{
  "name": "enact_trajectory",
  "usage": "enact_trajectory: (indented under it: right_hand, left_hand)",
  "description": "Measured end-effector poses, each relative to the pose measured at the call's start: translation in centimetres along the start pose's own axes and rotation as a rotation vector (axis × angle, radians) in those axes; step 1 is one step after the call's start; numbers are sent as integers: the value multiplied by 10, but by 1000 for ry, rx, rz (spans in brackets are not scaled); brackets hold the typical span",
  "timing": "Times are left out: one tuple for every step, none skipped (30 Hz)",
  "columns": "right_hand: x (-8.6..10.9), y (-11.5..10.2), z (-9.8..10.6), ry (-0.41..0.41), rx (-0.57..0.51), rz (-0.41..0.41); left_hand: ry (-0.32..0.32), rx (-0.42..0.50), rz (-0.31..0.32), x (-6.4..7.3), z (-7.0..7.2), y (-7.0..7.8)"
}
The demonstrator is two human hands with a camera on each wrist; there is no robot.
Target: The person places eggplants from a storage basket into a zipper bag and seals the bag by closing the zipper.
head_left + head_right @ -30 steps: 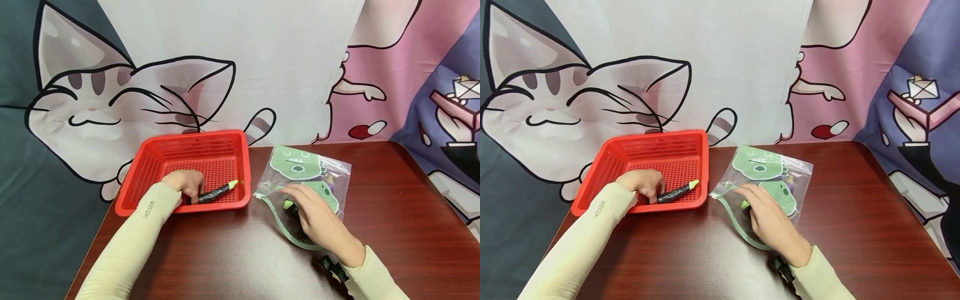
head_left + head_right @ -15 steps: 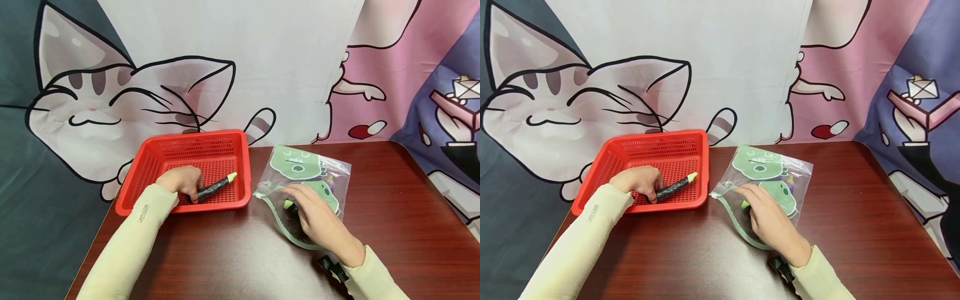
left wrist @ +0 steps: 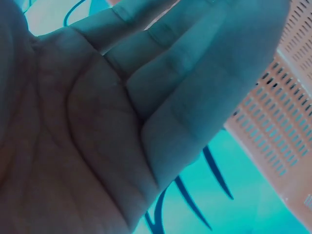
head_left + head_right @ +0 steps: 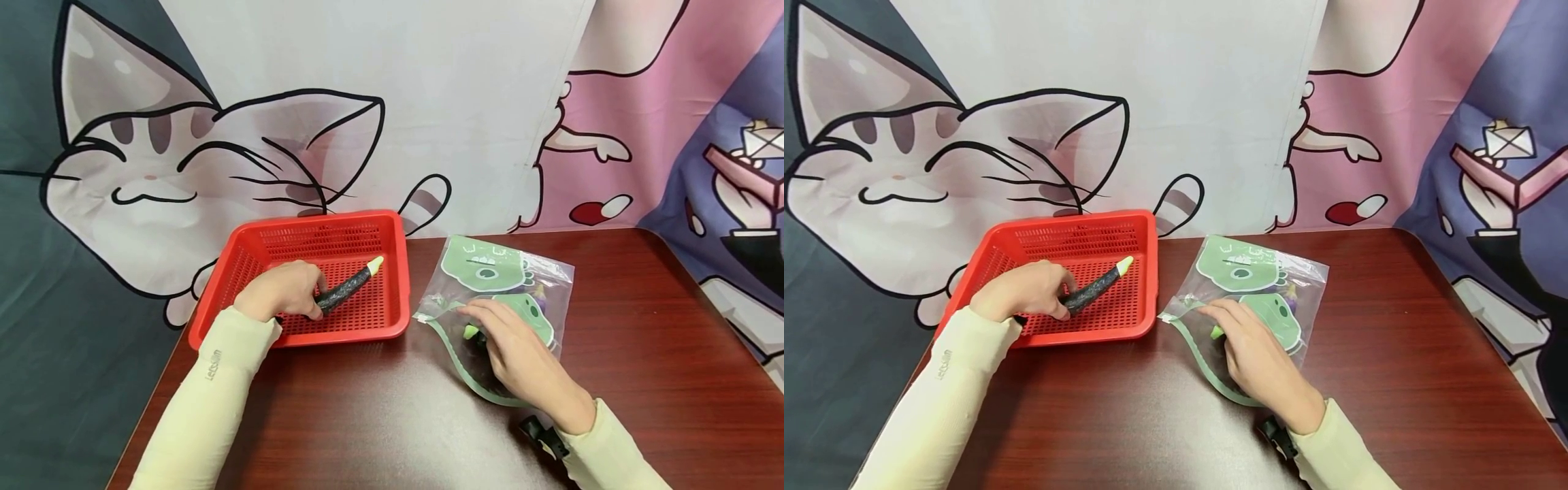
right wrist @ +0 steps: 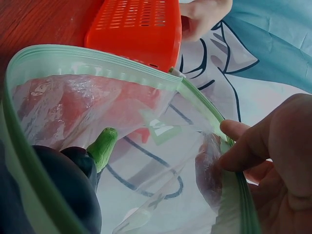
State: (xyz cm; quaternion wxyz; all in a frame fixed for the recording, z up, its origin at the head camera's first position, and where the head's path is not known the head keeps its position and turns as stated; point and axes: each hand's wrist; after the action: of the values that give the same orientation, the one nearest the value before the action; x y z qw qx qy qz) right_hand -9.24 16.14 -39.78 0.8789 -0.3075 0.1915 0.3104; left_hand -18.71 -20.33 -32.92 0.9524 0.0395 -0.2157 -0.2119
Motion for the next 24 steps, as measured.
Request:
enact_trajectory:
  right_hand:
    - [0, 0, 0, 0, -1, 0]
    - [0, 0, 0, 1, -1, 0]
    - [0, 0, 0, 1, 1, -1]
    - [0, 0, 0, 2, 2, -1]
    - [0, 0, 0, 1, 2, -1]
    - [0, 0, 0, 0, 1, 0]
    - [0, 0, 1, 0, 0, 0]
    - [0, 0, 1, 1, -1, 1]
    - [0, 0, 1, 3, 1, 3]
    - [0, 0, 1, 9, 2, 7]
    - [0, 0, 1, 16, 4, 12]
    - [0, 0, 1, 23, 6, 16]
    - [0, -1, 1, 31, 6, 19]
    - [0, -1, 1, 38, 7, 23]
    - [-1, -1, 1, 45, 9, 27]
    - [-1, -1, 1, 52, 9, 33]
    - [-1, -1, 1, 46, 7, 28]
    - [-1, -1, 1, 47, 7, 30]
    - [-1, -1, 1, 41, 5, 27]
    - [-1, -1, 1, 35, 3, 24]
    - [-1, 0, 1, 29, 1, 20]
    - [0, 0, 0, 23, -1, 16]
    - [0, 0, 0, 21, -1, 14]
    - [-1, 0, 0, 27, -2, 19]
  left_hand:
    - [9, 5, -6, 2, 0, 1]
    - [19, 7, -9, 4, 1, 2]
    - [27, 10, -14, 6, 1, 3]
    - [38, 17, -15, 8, 1, 4]
    - [47, 23, -20, 10, 2, 5]
    - [55, 29, -22, 12, 2, 6]
    - [65, 35, -27, 14, 2, 7]
    - [77, 39, -30, 16, 3, 8]
    - [87, 43, -35, 17, 3, 9]
    - [97, 48, -39, 19, 3, 10]
    - [106, 52, -44, 21, 3, 11]
    - [116, 55, -47, 22, 3, 13]
    - [123, 62, -46, 24, 3, 15]
    - [129, 69, -47, 25, 2, 16]
    - [134, 76, -45, 27, 2, 18]
    - [141, 84, -42, 28, 1, 20]
    - [148, 87, -37, 29, 0, 22]
    - [156, 90, -34, 31, -1, 24]
    - [165, 89, -32, 32, -2, 26]
    - [176, 86, -32, 34, -3, 28]
    - [187, 86, -30, 35, -4, 30]
    - [198, 83, -31, 37, -4, 32]
    - [210, 80, -35, 38, -5, 34]
    - [223, 81, -38, 40, -5, 36]
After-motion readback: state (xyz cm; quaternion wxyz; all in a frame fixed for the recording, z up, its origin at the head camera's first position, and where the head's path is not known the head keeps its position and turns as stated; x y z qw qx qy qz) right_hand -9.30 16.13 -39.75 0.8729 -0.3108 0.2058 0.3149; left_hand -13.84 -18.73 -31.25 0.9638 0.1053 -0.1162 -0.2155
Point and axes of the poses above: each hand's wrist, its own x-axis away from the middle knuckle, its own z-axis out of the back of the hand, y = z × x, and after that the axes turned 7 degrees about -z, right-handed
